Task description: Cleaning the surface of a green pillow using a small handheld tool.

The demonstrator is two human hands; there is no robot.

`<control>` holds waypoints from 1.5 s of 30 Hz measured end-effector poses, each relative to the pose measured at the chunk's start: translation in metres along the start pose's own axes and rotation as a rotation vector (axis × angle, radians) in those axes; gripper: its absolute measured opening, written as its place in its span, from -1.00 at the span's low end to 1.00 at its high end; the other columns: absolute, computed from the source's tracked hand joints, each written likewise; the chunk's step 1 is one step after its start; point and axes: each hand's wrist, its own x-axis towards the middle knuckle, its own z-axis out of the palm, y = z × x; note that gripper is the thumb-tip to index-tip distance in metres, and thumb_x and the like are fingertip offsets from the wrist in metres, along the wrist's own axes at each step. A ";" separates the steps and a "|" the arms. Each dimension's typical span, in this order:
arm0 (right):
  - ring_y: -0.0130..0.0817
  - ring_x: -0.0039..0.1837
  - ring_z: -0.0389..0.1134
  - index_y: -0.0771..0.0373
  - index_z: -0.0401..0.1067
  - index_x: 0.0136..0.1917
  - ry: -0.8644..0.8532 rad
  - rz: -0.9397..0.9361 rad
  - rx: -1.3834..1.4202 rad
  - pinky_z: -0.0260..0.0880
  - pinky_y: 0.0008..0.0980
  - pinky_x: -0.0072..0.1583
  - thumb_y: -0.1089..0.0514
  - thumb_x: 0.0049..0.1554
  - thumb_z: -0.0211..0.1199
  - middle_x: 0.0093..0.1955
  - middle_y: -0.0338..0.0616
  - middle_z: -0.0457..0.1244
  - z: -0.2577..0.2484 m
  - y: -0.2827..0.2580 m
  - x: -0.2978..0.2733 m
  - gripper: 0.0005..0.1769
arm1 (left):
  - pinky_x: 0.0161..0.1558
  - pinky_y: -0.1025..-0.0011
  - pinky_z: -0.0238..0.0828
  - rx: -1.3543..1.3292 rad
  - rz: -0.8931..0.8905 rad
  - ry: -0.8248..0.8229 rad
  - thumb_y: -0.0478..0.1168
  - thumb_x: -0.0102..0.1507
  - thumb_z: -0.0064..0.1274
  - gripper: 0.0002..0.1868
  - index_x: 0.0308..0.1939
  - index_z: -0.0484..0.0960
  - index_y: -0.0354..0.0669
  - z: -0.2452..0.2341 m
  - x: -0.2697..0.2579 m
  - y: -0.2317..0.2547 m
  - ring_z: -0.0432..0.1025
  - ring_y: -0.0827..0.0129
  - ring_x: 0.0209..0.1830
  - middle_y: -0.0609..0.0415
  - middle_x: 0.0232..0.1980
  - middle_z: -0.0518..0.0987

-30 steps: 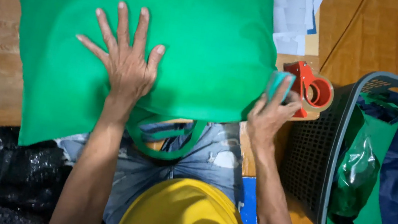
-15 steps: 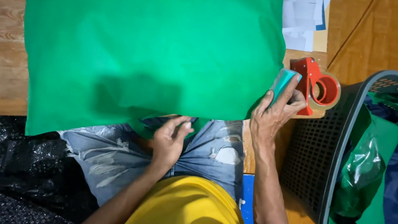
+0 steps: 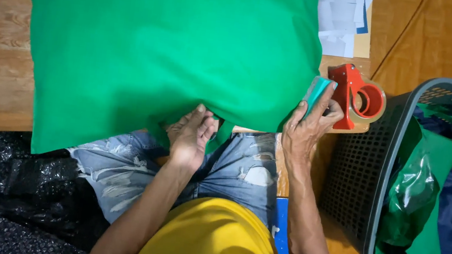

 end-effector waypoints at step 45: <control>0.25 0.16 0.16 0.08 0.43 0.38 -0.270 -0.132 0.205 0.17 0.07 0.16 0.10 0.07 0.30 0.16 0.18 0.10 0.001 -0.131 -0.063 -0.42 | -0.32 0.32 0.52 0.115 0.183 -0.196 -0.34 0.28 0.16 -0.90 -0.31 0.66 -0.33 -0.062 0.001 -0.069 0.47 0.34 -0.46 -0.11 -0.39 0.59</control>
